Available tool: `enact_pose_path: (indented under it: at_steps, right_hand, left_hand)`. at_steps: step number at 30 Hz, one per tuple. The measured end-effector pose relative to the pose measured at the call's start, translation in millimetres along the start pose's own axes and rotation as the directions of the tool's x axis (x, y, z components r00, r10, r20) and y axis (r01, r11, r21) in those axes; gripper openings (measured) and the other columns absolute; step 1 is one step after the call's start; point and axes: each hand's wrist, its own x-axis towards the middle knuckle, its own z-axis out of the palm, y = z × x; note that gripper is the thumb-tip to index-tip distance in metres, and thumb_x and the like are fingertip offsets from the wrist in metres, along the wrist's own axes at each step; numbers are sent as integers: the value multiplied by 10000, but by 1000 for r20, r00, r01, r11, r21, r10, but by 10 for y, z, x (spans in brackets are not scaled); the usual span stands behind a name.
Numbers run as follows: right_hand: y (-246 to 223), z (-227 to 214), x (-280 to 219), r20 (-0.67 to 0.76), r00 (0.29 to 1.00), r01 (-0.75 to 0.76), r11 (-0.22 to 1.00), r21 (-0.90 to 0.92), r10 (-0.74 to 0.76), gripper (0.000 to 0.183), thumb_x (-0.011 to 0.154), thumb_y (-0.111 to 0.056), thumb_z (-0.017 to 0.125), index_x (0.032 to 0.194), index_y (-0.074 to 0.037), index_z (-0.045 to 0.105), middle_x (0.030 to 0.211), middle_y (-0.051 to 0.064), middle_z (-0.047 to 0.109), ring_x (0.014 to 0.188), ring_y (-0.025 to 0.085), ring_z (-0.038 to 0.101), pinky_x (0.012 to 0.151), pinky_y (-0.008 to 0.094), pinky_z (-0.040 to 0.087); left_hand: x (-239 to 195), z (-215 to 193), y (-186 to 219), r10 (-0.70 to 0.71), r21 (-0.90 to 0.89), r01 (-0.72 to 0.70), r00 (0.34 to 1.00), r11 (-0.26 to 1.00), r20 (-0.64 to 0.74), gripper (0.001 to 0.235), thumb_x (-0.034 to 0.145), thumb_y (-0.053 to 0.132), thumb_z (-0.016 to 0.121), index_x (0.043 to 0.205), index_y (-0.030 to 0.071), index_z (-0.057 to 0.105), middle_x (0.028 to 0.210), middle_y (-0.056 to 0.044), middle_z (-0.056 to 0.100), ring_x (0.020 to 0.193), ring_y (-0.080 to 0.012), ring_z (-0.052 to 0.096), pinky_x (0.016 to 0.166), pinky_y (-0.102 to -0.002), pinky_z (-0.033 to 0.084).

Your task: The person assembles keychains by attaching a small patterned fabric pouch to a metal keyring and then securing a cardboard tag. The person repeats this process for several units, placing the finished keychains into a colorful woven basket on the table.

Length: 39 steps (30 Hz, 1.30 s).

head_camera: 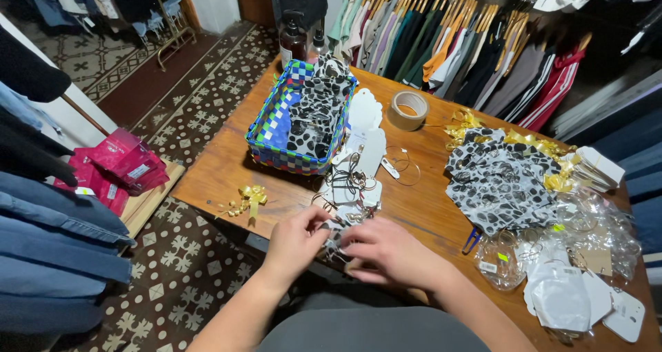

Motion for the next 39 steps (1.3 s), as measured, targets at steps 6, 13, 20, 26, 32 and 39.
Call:
enact_pose_path:
  at_steps: [6,13,20,26,32,39]
  right_hand:
    - [1196,-45,-301,-374,677,-666,744,56,634,420,924,-402,742,1264,-173,650,1211,36,647,877,256,679,765,442,534]
    - [2009,323,-566,-191,439,-884,383,-268,878,427,866,-474,751,1203,-216,698,1199,-11,648,1146,275,677,972,444,544]
    - [1631,40,-794,-147,214,-975,219,24,966,237,856,-426,752,984,-228,722,926,-40,749,974,229,730,846,384,544]
    - [988,-317,-851,-102,418,-515,328,792,903,215,900,-52,712,1107,-39,656,808,38,710,690,78,579,615,199,442]
    - [669,-171,-720,-7,664,-362,329,872,748,287,879,-41,723,1156,9,664,806,131,743,711,126,627,668,239,472]
    - [633,-32,-780,-21,628,-353,309,883,778,400,878,-40,746,1261,-21,633,892,94,730,736,47,583,725,209,470]
  left_hand:
    - [67,-84,-173,56,-104,-89,955,991,-290,162,725,120,765,870,190,782,614,0,683,583,-122,647,598,-260,548]
    - [135,79,-296,263,33,-282,842,959,-471,275,667,99,811,908,217,748,685,15,711,544,-124,648,542,-246,531]
    - [63,370,-137,260,266,-266,964,926,57,468,829,411,731,1228,199,611,992,-33,670,973,-278,696,820,-416,582]
    - [221,383,-109,424,185,-409,905,893,-44,433,873,396,727,1232,174,625,1047,-29,600,997,-282,673,867,-404,563]
    - [343,469,273,585,-138,-576,810,806,38,674,844,338,771,1415,87,515,1241,-147,591,1194,-369,605,1030,-503,480]
    - [422,630,189,260,-475,-82,910,876,324,132,983,205,645,917,113,713,672,-47,698,637,-131,635,595,-254,538]
